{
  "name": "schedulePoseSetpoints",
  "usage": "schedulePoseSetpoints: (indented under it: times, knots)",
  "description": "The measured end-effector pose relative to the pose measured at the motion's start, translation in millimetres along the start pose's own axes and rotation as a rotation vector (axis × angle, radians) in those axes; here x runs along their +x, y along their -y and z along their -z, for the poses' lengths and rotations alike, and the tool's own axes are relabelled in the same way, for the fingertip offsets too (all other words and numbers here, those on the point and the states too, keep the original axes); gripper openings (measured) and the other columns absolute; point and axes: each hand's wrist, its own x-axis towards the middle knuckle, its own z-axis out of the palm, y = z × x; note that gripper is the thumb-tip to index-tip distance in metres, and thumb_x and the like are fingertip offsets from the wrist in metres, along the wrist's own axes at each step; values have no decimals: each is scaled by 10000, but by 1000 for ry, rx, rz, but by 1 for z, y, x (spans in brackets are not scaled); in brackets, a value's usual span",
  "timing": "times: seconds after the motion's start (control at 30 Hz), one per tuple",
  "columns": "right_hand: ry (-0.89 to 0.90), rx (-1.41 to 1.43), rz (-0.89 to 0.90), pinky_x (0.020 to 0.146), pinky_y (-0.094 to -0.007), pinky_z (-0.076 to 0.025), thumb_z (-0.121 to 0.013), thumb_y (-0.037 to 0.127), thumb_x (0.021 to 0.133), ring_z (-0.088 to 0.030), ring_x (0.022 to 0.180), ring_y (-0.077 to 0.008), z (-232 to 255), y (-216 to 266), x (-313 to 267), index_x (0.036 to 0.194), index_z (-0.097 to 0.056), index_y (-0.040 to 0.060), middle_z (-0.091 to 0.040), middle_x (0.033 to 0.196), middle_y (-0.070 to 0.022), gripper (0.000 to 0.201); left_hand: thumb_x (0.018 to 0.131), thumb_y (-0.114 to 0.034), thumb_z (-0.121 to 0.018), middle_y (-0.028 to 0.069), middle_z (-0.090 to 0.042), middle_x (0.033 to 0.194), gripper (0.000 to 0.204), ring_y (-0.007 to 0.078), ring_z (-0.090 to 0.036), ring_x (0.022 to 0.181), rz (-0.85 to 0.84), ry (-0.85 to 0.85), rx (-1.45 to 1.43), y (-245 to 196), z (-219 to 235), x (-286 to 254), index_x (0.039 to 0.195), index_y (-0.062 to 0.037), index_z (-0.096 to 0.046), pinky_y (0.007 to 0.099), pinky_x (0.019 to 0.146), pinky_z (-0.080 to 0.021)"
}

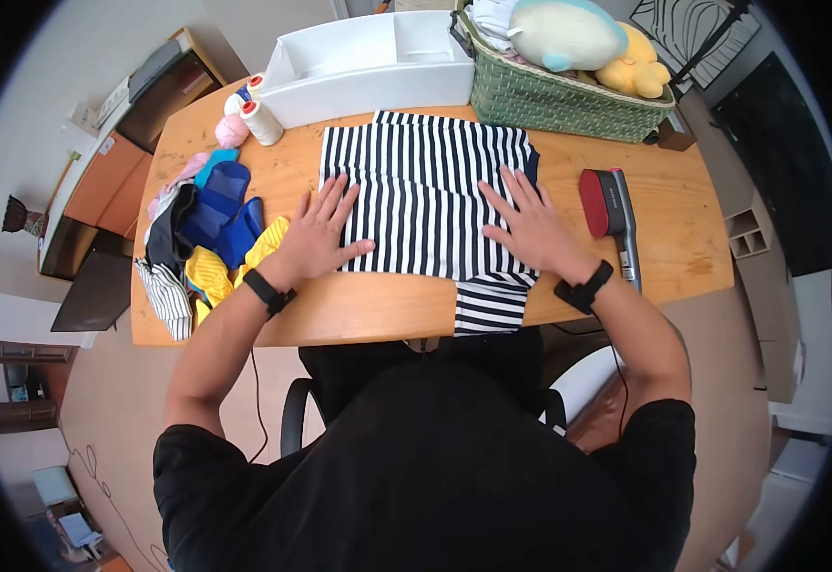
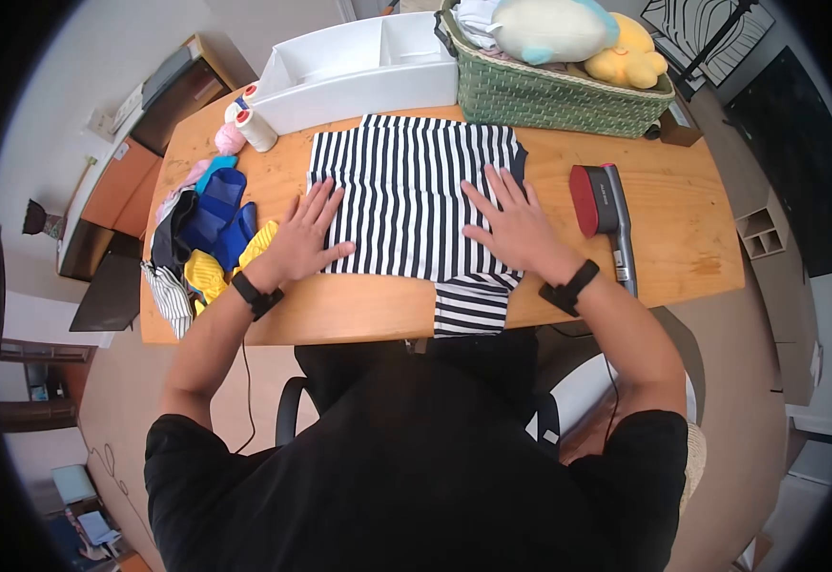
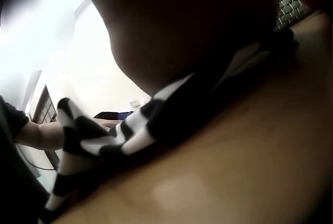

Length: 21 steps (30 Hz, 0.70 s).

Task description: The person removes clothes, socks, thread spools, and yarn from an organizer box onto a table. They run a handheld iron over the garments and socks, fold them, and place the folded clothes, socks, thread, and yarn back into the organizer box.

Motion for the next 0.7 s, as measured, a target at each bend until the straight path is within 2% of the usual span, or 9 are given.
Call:
schedulePoseSetpoints:
  times: [0.23,0.37,0.4,0.43,0.5,0.53,0.63,0.7]
  knots:
    - [12,-24,-13,1389,-661,-230,-469,697,1179,-249,1758,-455,-9,-23,44,1843,-354,308,-264,1906,-230,778,1041,-906,-515,228,-216,1925,1191,377,-157,1798,45,52,-4,21,4,43,1850,-66,-270,643,1424,-154]
    - [51,-20,-34,1377,-675,-238,-438,647,1204,-263,1750,-451,-2,-23,61,1838,-363,288,-266,1908,-221,732,1032,-911,-524,230,-205,1928,1204,381,-172,1795,62,40,-19,21,4,52,1844,-55,-281,654,1420,-160]
    - [-6,-77,-26,1354,-659,-295,-535,536,1202,-361,1699,-448,0,-18,58,1798,-427,207,-353,1862,-235,689,1034,-900,-537,236,-221,1923,1200,382,-188,1791,67,25,-9,19,3,50,1838,-44,-292,658,1417,-166]
    - [-10,-76,-27,1354,-659,-295,-535,536,1202,-361,1699,-448,9,-9,54,1798,-427,207,-353,1862,-235,689,1034,-900,-537,236,-221,1923,1200,382,-188,1791,65,23,-5,17,7,48,1838,-44,-292,658,1417,-166]
    - [-178,81,17,1315,-606,-381,-663,418,1160,-464,1624,-441,27,8,37,1723,-504,95,-469,1773,-254,668,1049,-846,-579,248,-239,1914,1159,396,-205,1786,95,49,-13,8,13,38,1833,-39,-300,646,1417,-175]
    - [-213,55,91,1273,-566,-442,-737,344,1119,-519,1572,-441,36,16,22,1644,-559,15,-541,1693,-270,645,1055,-827,-592,254,-270,1902,1139,405,-235,1777,106,39,9,4,16,29,1818,-23,-329,647,1416,-178]
    - [-42,145,119,1297,-577,-413,-727,374,1124,-493,1598,-451,34,28,-17,1650,-565,11,-510,1727,-276,659,1059,-809,-608,257,-295,1891,1128,406,-251,1773,27,-3,44,-23,39,5,1802,-2,-346,653,1416,-178]
    - [6,143,93,1329,-578,-382,-715,356,1131,-462,1629,-443,31,33,-32,1689,-531,31,-469,1768,-258,672,1052,-807,-624,272,-276,1892,1140,420,-246,1772,-41,31,48,-34,37,-3,1798,7,-342,647,1419,-177]
